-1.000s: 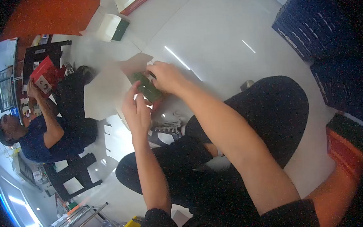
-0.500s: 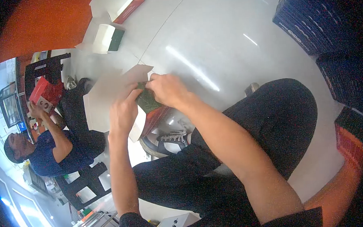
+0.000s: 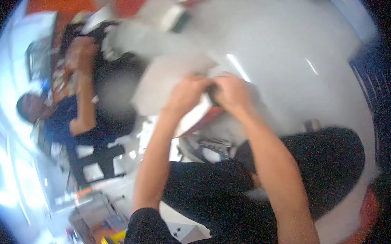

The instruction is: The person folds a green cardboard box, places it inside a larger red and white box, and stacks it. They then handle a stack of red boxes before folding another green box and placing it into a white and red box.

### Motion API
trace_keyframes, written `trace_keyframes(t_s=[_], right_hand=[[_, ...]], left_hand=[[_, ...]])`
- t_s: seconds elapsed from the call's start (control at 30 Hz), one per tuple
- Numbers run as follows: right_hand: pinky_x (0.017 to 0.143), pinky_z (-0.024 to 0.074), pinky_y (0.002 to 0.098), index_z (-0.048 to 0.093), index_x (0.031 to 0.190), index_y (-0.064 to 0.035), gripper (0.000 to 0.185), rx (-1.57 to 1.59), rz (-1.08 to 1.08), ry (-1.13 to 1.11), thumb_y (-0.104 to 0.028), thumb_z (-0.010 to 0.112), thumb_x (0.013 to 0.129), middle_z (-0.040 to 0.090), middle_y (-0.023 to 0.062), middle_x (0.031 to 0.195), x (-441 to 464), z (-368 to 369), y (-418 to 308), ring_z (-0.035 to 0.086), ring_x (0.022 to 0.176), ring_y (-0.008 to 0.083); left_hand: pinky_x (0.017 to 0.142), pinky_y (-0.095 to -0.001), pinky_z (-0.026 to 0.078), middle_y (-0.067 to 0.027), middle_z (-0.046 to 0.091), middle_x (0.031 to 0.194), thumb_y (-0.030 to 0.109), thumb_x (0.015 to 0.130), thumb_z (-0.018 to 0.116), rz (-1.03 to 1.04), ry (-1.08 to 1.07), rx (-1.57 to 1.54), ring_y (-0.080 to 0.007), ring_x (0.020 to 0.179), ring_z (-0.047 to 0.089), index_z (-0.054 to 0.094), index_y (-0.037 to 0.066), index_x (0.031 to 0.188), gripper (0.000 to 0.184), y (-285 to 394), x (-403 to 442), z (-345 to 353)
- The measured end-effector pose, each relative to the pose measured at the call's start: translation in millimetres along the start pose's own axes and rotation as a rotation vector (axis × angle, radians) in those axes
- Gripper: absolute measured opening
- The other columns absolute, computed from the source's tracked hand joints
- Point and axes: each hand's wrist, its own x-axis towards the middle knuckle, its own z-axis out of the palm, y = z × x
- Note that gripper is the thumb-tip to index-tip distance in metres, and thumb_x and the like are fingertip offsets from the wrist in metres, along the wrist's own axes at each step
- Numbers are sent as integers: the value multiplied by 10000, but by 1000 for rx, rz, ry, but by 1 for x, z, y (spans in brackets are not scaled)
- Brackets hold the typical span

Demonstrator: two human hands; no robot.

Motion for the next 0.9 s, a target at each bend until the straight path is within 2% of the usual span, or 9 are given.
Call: trace_keyframes(t_s=[0.17,0.27,0.4,0.5,0.53,0.7,0.77,0.83,0.9], right_hand=[[799,516,507,716,957,-68,161,-79,-22,-30,-74,659,806,668,169,972,0,-2,-7,648,930,405],[778,512,508,711,954,-56,155,-91,-95,-52,-69,661,808,656,181,944,2,-1,-1,638,910,416],[762,509,507,705,953,-52,141,-193,-194,-56,-69,652,823,652,187,934,3,-5,1,630,889,423],[762,511,506,695,946,-44,131,-297,-206,-142,-72,647,827,657,186,948,-1,-18,-8,631,890,420],[771,513,507,690,942,-46,131,-345,-210,-184,-82,652,822,660,186,964,-1,-22,-13,634,902,419],[802,513,515,681,921,-49,151,-441,-303,-329,-116,679,786,677,186,967,-1,-42,-16,636,930,422],[854,519,496,716,990,-65,235,-441,-191,-583,-134,686,768,704,194,994,0,-58,-28,646,980,415],[913,526,456,739,1092,-85,343,-285,-155,-630,-145,683,758,726,185,1066,2,-51,-6,669,1038,388],[940,536,418,721,1205,-106,463,-184,-229,-774,-220,722,756,731,166,1142,6,-54,-11,698,1052,349]], left_hand=[[1042,-465,486,-259,473,1449,186,964,586,-71,360,-152,-439,1239,569,583,97,1348,394,24,-45,23],[1052,-481,474,-301,387,1491,291,977,629,-279,317,-486,-471,1237,557,492,108,1426,504,46,-71,33],[1008,-474,504,-302,342,1517,293,964,659,-276,293,-501,-471,1225,563,469,100,1448,554,53,-78,26],[834,-488,557,-221,593,1316,145,916,643,-148,300,-409,-428,978,681,515,135,1367,469,54,-71,42],[779,-493,562,-152,686,1157,112,890,645,-144,355,-405,-400,939,692,524,153,1349,476,54,-71,46],[784,-476,557,-133,727,1043,148,897,650,-221,226,-378,-377,958,696,553,194,1335,451,52,-68,45],[798,-469,550,-129,737,1023,192,909,660,-252,211,-359,-367,981,696,572,213,1333,433,47,-72,46],[814,-446,554,-111,747,1020,158,885,666,-122,299,-315,-339,987,705,579,212,1355,481,40,-68,62],[835,-412,562,-103,757,1014,81,811,672,-164,159,-186,-296,999,713,601,192,1358,562,38,-69,56]])
